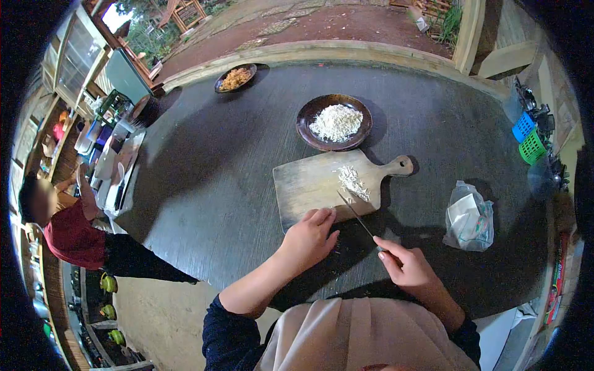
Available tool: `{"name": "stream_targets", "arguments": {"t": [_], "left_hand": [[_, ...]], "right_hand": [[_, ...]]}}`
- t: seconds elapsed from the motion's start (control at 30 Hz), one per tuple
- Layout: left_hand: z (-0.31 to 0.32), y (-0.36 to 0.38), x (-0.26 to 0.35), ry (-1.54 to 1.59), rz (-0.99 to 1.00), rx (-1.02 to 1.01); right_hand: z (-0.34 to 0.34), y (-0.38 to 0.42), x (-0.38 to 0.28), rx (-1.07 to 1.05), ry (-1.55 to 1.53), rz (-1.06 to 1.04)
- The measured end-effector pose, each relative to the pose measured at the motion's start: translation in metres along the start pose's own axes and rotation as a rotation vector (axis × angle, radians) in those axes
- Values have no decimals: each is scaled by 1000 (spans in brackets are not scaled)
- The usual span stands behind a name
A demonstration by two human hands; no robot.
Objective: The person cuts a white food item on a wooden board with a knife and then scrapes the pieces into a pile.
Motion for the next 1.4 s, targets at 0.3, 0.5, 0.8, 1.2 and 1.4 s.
{"name": "stream_targets", "arguments": {"t": [0.3,0.5,0.8,1.2,1.4], "left_hand": [[-1,-1,0,-12,24,-4],[-1,-1,1,-2,17,5],[1,0,-1,-10,30,41],[-1,-1,1,-18,-3,-30],[-3,0,7,-62,-15,-69]], "right_hand": [[-5,3,-9,-208,4,172],[3,3,-4,-163,50,121],[2,0,-9,-109,-41,92],[-4,5,-2,-210,-21,159],[11,-2,3,-118,29,87]]}}
Point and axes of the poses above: each hand's wrist, its own y-axis away from the middle knuckle, its own z-axis out of the palm, x = y × z, the point moved 1 cm from there along -y, towards the middle knuckle, and after that the axes turned 8 degrees about -z, right-handed, at the moved point
